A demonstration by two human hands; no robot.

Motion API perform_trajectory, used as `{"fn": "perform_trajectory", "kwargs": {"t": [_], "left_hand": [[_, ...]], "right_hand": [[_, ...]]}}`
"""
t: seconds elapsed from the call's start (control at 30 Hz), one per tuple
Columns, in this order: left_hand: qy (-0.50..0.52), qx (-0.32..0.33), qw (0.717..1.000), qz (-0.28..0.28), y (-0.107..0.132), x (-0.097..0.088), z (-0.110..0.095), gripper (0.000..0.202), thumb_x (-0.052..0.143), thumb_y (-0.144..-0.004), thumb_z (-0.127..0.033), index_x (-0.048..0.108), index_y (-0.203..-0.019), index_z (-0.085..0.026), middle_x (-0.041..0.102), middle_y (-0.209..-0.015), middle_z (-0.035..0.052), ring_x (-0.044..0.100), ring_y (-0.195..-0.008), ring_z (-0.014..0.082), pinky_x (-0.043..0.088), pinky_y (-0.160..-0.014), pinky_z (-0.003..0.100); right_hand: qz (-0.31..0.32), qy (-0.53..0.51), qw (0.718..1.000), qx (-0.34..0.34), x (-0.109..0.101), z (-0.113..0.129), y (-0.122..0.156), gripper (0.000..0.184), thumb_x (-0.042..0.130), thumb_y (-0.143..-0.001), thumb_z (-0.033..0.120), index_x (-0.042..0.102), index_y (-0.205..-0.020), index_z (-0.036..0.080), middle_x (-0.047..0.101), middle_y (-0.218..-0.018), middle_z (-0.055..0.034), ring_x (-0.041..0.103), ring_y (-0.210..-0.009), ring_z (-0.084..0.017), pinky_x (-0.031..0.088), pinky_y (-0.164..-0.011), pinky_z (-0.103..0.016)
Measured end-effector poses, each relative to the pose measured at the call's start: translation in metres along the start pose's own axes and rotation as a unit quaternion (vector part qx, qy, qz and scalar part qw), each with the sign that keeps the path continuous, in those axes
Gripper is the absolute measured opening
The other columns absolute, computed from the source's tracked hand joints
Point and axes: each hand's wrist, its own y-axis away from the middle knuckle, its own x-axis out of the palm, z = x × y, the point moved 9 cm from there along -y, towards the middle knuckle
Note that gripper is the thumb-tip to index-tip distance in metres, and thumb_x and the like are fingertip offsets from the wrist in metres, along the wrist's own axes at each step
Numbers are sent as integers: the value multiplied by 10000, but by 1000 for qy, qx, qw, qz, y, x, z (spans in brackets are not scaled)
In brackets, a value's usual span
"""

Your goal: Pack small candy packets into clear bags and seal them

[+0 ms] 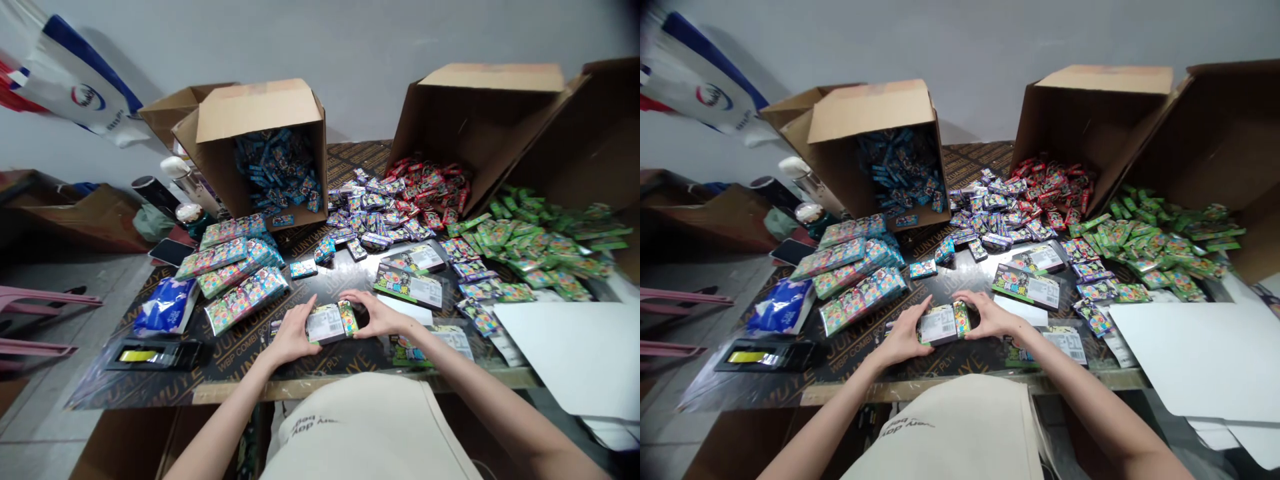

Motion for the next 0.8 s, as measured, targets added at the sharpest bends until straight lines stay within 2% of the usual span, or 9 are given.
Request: {"fn": "perform_trajectory", "kwargs": {"t": [0.07,0.13,0.2,0.27,0.37,0.47,0.6,0.7,0.8], "left_hand": [[26,-7,999,-23,-2,-8,-6,1031,733,-488,-232,225,-1385,-228,468,-1207,89,450,-1097,280,333,-955,422],[57,-24,995,-79,-6,-21,-9,982,745,-496,-251,284,-1363,-242,467,-1183,74,468,-1081,267,354,-946,407],[108,-54,977,-176,-9,-39,-8,931,760,-505,-293,341,-1335,-242,469,-1148,61,484,-1061,249,372,-936,388],[203,-76,941,-259,-12,-49,-4,776,742,-561,-333,439,-1266,-215,504,-1091,55,518,-1012,227,404,-902,360],[367,-73,888,-268,-23,-36,-7,391,644,-702,-345,603,-1041,-153,600,-964,57,571,-888,193,449,-810,307],[464,-74,849,-241,-27,-12,-18,275,614,-743,-328,646,-935,-134,648,-908,51,583,-845,177,448,-795,280],[582,-99,769,-243,-17,16,-31,306,607,-759,-329,640,-1000,-143,662,-967,56,590,-886,172,437,-831,281],[655,-141,693,-267,-10,28,-34,292,602,-758,-379,661,-901,-130,684,-865,55,616,-816,166,458,-771,271],[702,-182,636,-263,-11,31,-34,313,643,-706,-420,664,-783,-117,682,-716,44,630,-702,165,470,-682,263]], "right_hand": [[-14,-51,999,14,-9,1,-4,861,775,-559,307,363,-1313,260,417,-1343,-86,402,-1222,-257,235,-1040,-433],[-84,-134,986,47,-23,-3,-8,926,764,-587,316,264,-1366,285,426,-1344,-97,373,-1252,-250,241,-1040,-447],[-198,-243,945,88,-36,-11,-10,920,724,-647,334,178,-1386,316,474,-1307,-97,418,-1225,-231,314,-1000,-436],[-287,-358,879,130,-37,-17,-12,847,670,-703,376,162,-1380,341,556,-1217,-81,549,-1086,-209,415,-908,-401],[-344,-462,797,182,-23,-15,-19,670,591,-743,464,302,-1327,307,657,-1008,-38,642,-841,-185,494,-747,-334],[-427,-457,754,201,-24,-10,-17,449,590,-721,453,526,-1104,229,670,-870,-4,626,-777,-171,488,-679,-275],[-469,-455,724,220,-24,-9,-9,233,585,-650,257,553,-875,206,631,-649,48,590,-597,-137,455,-569,-235],[-440,-492,708,250,-14,-8,-6,294,514,-577,144,499,-862,216,615,-558,61,581,-513,-153,446,-516,-250],[-418,-511,710,245,-10,0,-4,382,502,-555,110,467,-918,221,661,-619,37,620,-567,-184,462,-534,-274]]}}
